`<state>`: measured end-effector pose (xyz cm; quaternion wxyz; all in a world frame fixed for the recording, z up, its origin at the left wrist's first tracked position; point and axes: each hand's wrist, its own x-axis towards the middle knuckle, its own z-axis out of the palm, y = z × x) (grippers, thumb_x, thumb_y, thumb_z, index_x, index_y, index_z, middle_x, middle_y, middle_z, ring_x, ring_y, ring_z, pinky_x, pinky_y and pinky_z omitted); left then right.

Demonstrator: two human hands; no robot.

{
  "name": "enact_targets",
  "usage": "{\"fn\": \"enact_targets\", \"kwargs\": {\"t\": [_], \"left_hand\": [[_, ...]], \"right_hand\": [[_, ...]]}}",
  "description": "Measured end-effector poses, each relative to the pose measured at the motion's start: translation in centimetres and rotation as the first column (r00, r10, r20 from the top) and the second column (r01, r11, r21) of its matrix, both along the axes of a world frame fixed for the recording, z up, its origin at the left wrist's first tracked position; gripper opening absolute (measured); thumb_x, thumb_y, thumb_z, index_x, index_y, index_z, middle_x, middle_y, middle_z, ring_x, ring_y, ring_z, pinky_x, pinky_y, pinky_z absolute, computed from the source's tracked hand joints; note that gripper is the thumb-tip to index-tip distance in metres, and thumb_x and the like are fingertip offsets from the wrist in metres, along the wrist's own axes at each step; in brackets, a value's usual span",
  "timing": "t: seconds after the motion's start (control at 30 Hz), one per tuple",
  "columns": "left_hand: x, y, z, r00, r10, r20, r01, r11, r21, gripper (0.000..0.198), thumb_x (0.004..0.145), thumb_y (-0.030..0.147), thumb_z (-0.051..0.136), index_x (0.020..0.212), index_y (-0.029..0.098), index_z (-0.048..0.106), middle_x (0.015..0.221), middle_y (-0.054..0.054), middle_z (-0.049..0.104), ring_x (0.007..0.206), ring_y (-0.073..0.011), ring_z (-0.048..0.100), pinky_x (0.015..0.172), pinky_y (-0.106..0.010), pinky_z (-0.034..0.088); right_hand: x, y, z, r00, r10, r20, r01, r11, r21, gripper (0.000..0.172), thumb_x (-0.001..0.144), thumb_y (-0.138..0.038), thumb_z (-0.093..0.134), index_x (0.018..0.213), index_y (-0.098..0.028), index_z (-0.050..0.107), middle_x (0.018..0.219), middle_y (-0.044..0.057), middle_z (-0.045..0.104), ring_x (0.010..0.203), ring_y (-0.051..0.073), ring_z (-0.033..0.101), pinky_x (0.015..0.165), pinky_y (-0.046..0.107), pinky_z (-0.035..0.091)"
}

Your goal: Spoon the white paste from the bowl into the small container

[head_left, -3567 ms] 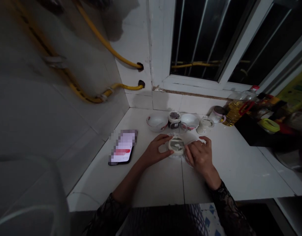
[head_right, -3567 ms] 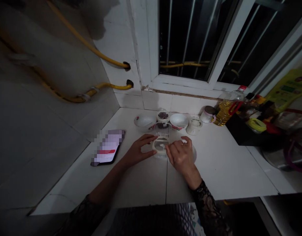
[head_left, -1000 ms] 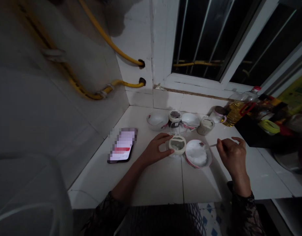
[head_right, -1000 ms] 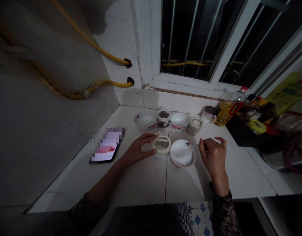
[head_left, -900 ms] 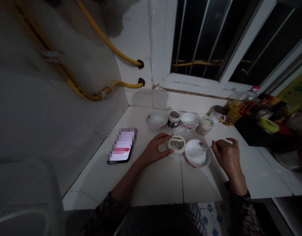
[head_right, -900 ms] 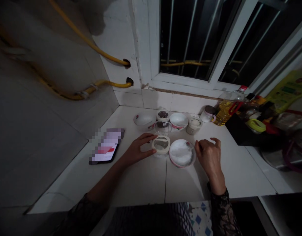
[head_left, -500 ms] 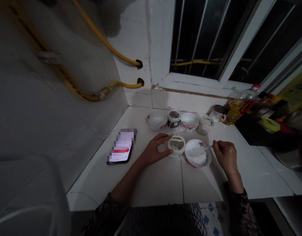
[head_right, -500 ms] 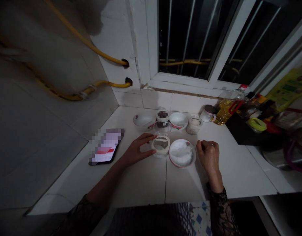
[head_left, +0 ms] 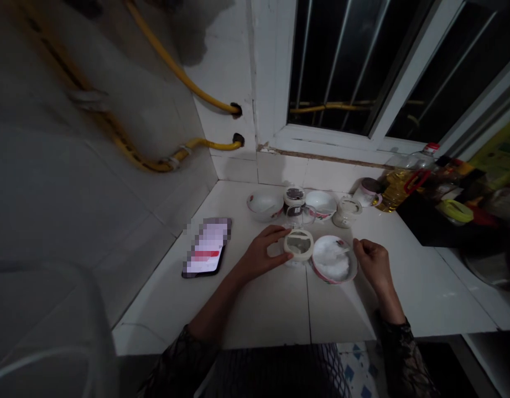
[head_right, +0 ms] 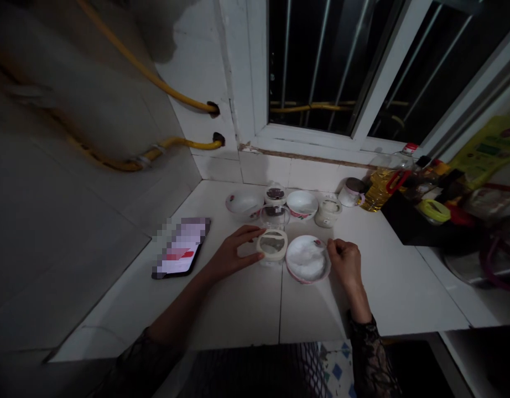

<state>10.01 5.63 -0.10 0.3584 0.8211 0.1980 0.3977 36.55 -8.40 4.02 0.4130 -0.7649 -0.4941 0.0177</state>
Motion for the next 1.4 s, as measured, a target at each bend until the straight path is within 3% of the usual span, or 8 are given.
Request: {"fn": "enact_targets", "kwargs": {"t": [0.17,0.3,0.47,0.63,0.83,1.0,1.2,1.4], "left_hand": [[0.0,0.0,0.0,1.0,0.006,0.002,-0.006,1.0,0.005,0.05,0.081,0.039,0.074,0.128,0.026,0.065,0.123,-0.011,0.064,0.113,-0.0246,0.063,0.098,-0.041,0.054],[0.0,0.0,0.0,1.0,0.003,-0.002,-0.003,1.0,0.004,0.05,0.081,0.038,0.074,0.129,0.027,0.064,0.124,-0.011,0.063,0.114,-0.0247,0.062,0.098,-0.041,0.054],[0.0,0.1,0.0,1.0,-0.002,-0.01,0.002,1.0,0.011,0.05,0.082,0.04,0.074,0.128,0.026,0.064,0.123,-0.011,0.063,0.113,-0.0244,0.062,0.098,-0.041,0.054],[0.0,0.1,-0.2,1.0,0.0,0.003,0.0,1.0,0.007,0.05,0.082,0.041,0.073,0.129,0.024,0.064,0.123,-0.012,0.062,0.114,-0.0246,0.061,0.1,-0.041,0.052],[0.0,0.0,-0.1,1.0,-0.006,0.004,0.006,1.0,0.021,0.05,0.082,0.039,0.073,0.129,0.024,0.063,0.124,-0.011,0.062,0.114,-0.0242,0.061,0.1,-0.042,0.052],[0.0,0.0,0.1,1.0,-0.005,-0.005,0.005,1.0,0.022,0.05,0.082,0.038,0.073,0.129,0.024,0.063,0.123,-0.01,0.062,0.113,-0.024,0.062,0.099,-0.04,0.053],[0.0,0.1,-0.1,1.0,0.001,0.005,-0.002,1.0,0.025,0.05,0.082,0.038,0.073,0.129,0.025,0.064,0.122,-0.011,0.063,0.112,-0.0242,0.062,0.098,-0.041,0.053],[-0.1,0.0,0.1,1.0,-0.009,-0.002,0.009,1.0,0.021,0.049,0.082,0.038,0.074,0.129,0.026,0.063,0.122,-0.01,0.063,0.112,-0.0241,0.062,0.098,-0.041,0.054]], "right_hand": [[0.1,0.1,0.6,0.978,-0.028,-0.205,0.045,0.996,0.08,0.048,0.077,-0.058,0.052,0.048,-0.021,0.043,0.045,-0.005,0.033,0.046,0.009,0.03,0.044,0.024,0.026],[-1.8,0.4,2.1,0.987,-0.031,-0.16,0.06,0.982,0.179,0.049,0.083,-0.058,0.05,0.05,-0.021,0.046,0.046,-0.004,0.039,0.048,0.01,0.034,0.047,0.025,0.029],[-5.9,1.2,3.0,0.948,-0.006,0.317,-0.122,0.916,0.383,0.04,0.097,-0.037,0.046,0.061,-0.021,0.053,0.055,-0.001,0.055,0.059,0.014,0.05,0.072,0.03,0.043],[-7.6,1.9,2.7,0.646,0.121,0.754,-0.444,0.862,0.243,0.03,0.096,-0.02,0.051,0.067,-0.021,0.055,0.059,-0.004,0.062,0.055,0.01,0.051,0.088,0.032,0.039],[-3.6,0.8,2.5,0.802,0.01,0.597,-0.231,0.927,0.295,0.035,0.098,-0.024,0.048,0.063,-0.021,0.051,0.052,-0.006,0.053,0.048,0.009,0.044,0.083,0.032,0.04],[-0.5,0.1,1.2,0.806,0.016,0.592,-0.154,0.971,0.184,0.039,0.099,-0.034,0.046,0.065,-0.02,0.056,0.055,-0.003,0.062,0.05,0.011,0.051,0.086,0.035,0.038],[-0.9,0.9,-1.0,0.861,0.14,0.49,-0.176,0.984,0.029,0.048,0.101,-0.041,0.038,0.061,-0.021,0.054,0.052,-0.002,0.059,0.053,0.013,0.053,0.083,0.034,0.038],[-0.8,1.1,-0.9,0.95,0.028,0.312,-0.064,0.992,0.106,0.052,0.095,-0.049,0.042,0.052,-0.022,0.049,0.044,-0.002,0.047,0.049,0.013,0.043,0.066,0.03,0.038]]}}
